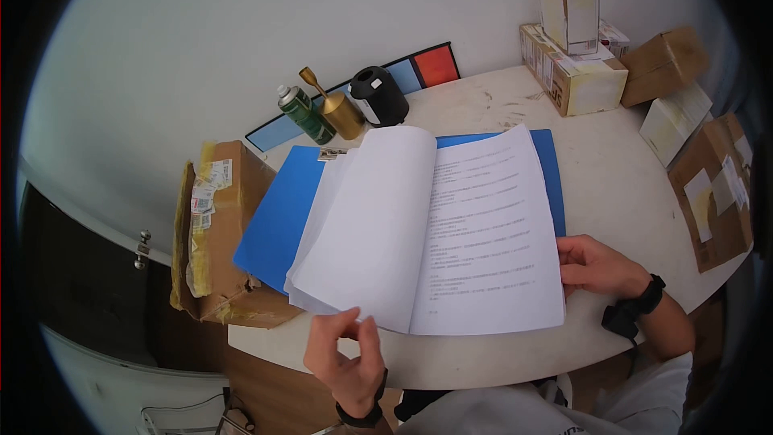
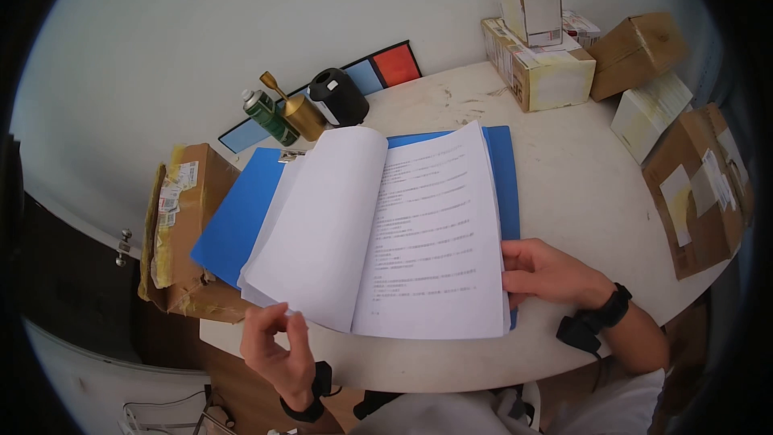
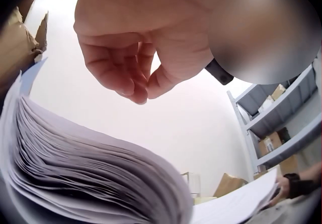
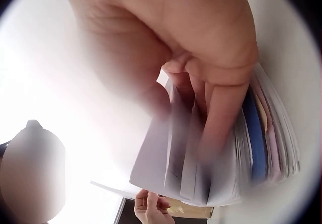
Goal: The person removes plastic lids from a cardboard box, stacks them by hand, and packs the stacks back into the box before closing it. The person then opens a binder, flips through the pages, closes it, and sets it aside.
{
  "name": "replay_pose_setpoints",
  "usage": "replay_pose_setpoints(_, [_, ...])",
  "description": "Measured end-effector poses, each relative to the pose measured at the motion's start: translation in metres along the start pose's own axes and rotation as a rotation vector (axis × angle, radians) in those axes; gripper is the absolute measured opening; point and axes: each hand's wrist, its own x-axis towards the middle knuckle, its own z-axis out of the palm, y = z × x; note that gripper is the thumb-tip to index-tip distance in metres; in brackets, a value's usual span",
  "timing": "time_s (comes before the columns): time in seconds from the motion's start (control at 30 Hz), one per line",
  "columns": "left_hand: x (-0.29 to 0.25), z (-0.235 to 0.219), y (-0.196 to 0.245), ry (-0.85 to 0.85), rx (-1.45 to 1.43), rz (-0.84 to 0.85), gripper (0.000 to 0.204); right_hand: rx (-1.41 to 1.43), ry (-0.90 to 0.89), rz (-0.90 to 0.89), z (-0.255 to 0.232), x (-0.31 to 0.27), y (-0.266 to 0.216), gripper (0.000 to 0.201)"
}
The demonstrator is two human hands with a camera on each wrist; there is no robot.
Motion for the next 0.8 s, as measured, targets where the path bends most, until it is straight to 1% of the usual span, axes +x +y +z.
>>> replay_pose_setpoints(0.03, [0.002,0.007,0.019,-0.209,-0.088,0.157,0.034,0.052,-0.072,-0.023,-0.001,-0.001,0.003,0.049])
replay_pose_setpoints(0.07, [0.006,0.022,0.037,-0.313,-0.115,0.208,0.035,0.105,-0.143,-0.044,-0.001,-0.003,0.006,0.055])
replay_pose_setpoints(0.1, [0.011,0.035,0.050,-0.417,-0.143,0.260,0.037,0.095,-0.150,-0.034,-0.002,-0.003,0.012,0.055])
replay_pose_setpoints(0.17, [0.013,0.053,0.054,-0.423,-0.117,0.271,0.035,0.163,-0.323,-0.165,-0.002,-0.001,0.023,0.072])
replay_pose_setpoints(0.2, [0.014,0.059,0.053,-0.441,-0.092,0.297,0.033,0.155,-0.325,-0.162,0.003,-0.002,0.022,0.072])
replay_pose_setpoints(0.23, [0.011,0.058,0.046,-0.440,-0.094,0.299,0.033,0.298,-0.402,-0.165,0.011,-0.001,0.021,0.078])
replay_pose_setpoints(0.27, [0.006,0.050,0.034,-0.405,-0.036,0.162,0.034,0.448,-0.477,-0.172,0.018,-0.001,0.020,0.083])
replay_pose_setpoints(0.3, [0.003,0.042,0.022,-0.373,0.024,0.029,0.035,0.457,-0.473,-0.181,0.019,-0.002,0.017,0.083])
replay_pose_setpoints(0.37, [0.007,0.024,0.002,-0.203,0.045,-0.336,0.039,0.328,-0.446,-0.226,0.016,-0.002,0.008,0.085])
replay_pose_setpoints(0.4, [0.014,0.015,-0.002,-0.090,0.098,-0.426,0.040,0.300,-0.319,-0.229,0.014,-0.002,0.008,0.075])
replay_pose_setpoints(0.43, [0.020,0.009,-0.004,0.025,0.148,-0.513,0.040,0.316,-0.307,-0.245,0.009,0.000,0.008,0.075])
replay_pose_setpoints(0.47, [0.022,0.008,-0.006,0.012,0.152,-0.497,0.040,0.185,-0.087,-0.195,0.001,0.001,0.008,0.063])
replay_pose_setpoints(0.5, [0.021,0.006,-0.009,0.156,0.173,-0.454,0.041,0.054,0.129,-0.136,-0.004,0.003,0.008,0.052])
replay_pose_setpoints(0.53, [0.019,0.004,-0.012,0.302,0.192,-0.412,0.042,0.066,0.131,-0.139,-0.007,0.005,0.011,0.052])
replay_pose_setpoints(0.57, [0.015,0.004,-0.008,0.296,0.196,-0.409,0.042,0.050,0.268,-0.199,-0.009,0.007,0.013,0.046])
replay_pose_setpoints(0.6, [0.008,0.007,0.003,0.227,0.147,-0.321,0.043,0.027,0.403,-0.254,-0.009,0.007,0.014,0.040])
replay_pose_setpoints(0.63, [0.001,0.008,0.014,0.164,0.096,-0.238,0.044,0.021,0.399,-0.247,-0.007,0.007,0.014,0.040])
replay_pose_setpoints(0.7, [0.002,0.011,0.032,-0.353,-0.011,0.040,0.051,0.099,0.439,-0.275,-0.002,0.004,0.007,0.046])
replay_pose_setpoints(0.73, [0.007,0.023,0.037,-0.493,-0.014,0.128,0.054,0.084,0.432,-0.270,0.002,0.001,0.001,0.046])
replay_pose_setpoints(0.77, [0.010,0.034,0.040,-0.633,-0.017,0.220,0.058,0.101,0.443,-0.256,0.007,-0.003,-0.004,0.051])
replay_pose_setpoints(0.8, [0.007,0.038,0.041,-0.623,-0.022,0.215,0.058,0.121,0.457,-0.243,0.010,-0.007,-0.008,0.055])
